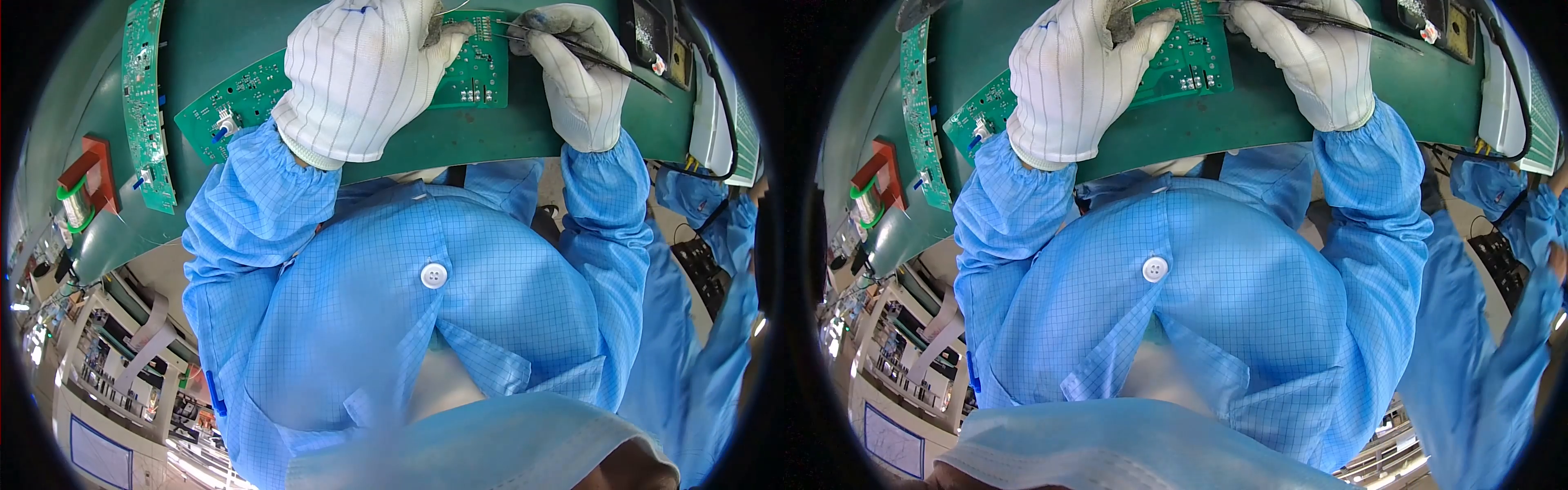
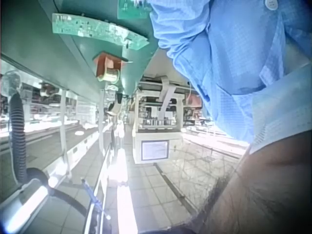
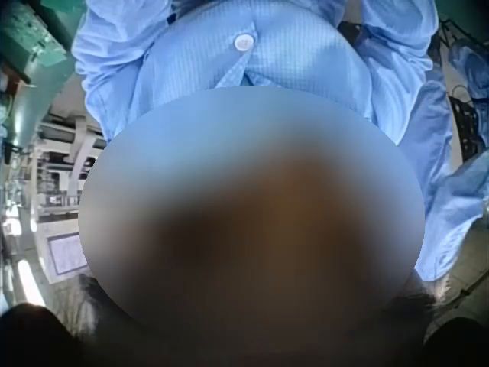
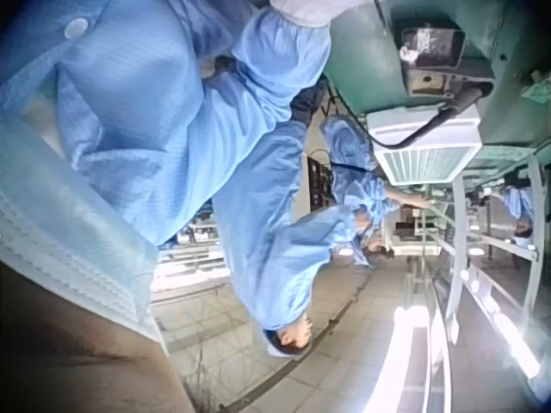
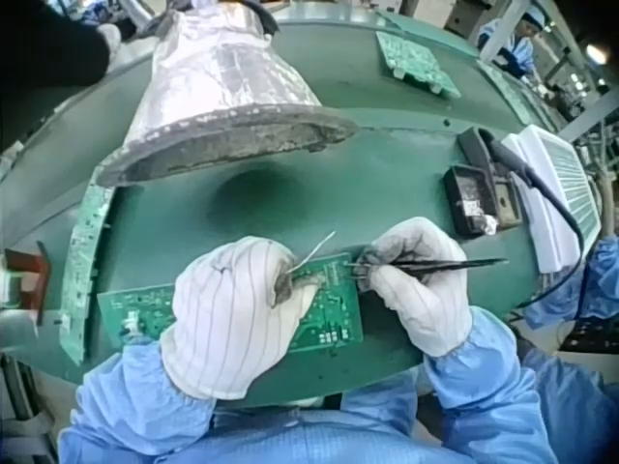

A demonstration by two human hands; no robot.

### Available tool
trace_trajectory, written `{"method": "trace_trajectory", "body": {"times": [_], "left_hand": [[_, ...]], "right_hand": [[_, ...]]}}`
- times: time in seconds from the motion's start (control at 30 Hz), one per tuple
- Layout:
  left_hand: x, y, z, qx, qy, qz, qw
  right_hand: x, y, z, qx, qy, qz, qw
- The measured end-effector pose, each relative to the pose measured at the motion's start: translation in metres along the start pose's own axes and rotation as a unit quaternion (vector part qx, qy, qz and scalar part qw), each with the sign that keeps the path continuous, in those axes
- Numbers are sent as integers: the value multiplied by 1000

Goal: Soldering electronic components onto printed circuit boards at a manual assembly station.

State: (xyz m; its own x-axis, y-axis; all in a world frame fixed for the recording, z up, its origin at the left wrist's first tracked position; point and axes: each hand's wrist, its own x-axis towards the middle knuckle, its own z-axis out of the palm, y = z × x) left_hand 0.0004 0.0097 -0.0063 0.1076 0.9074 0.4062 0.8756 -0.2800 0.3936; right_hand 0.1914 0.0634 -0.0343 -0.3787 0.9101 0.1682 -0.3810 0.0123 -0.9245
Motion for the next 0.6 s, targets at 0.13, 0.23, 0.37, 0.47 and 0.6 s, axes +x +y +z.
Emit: {"method": "trace_trajectory", "body": {"times": [0.13, 0.23, 0.37, 0.47, 0.6], "left_hand": [[2, 2, 2, -8, 3, -1, 1000], [0, -12, 34, -252, 223, 66, 939], [-2, -9, 28, -254, 225, 70, 938], [-1, 3, 1, -13, 0, -4, 1000], [-3, -9, 31, -120, 123, 44, 984]], "right_hand": [[-5, -10, -6, -240, 65, 114, 962], [-6, -1, -17, -392, 6, 60, 918], [-4, -17, 2, -246, 64, 128, 959], [-5, -19, 4, -273, 55, 131, 952], [1, 27, -9, 6, -3, -20, 1000]]}}
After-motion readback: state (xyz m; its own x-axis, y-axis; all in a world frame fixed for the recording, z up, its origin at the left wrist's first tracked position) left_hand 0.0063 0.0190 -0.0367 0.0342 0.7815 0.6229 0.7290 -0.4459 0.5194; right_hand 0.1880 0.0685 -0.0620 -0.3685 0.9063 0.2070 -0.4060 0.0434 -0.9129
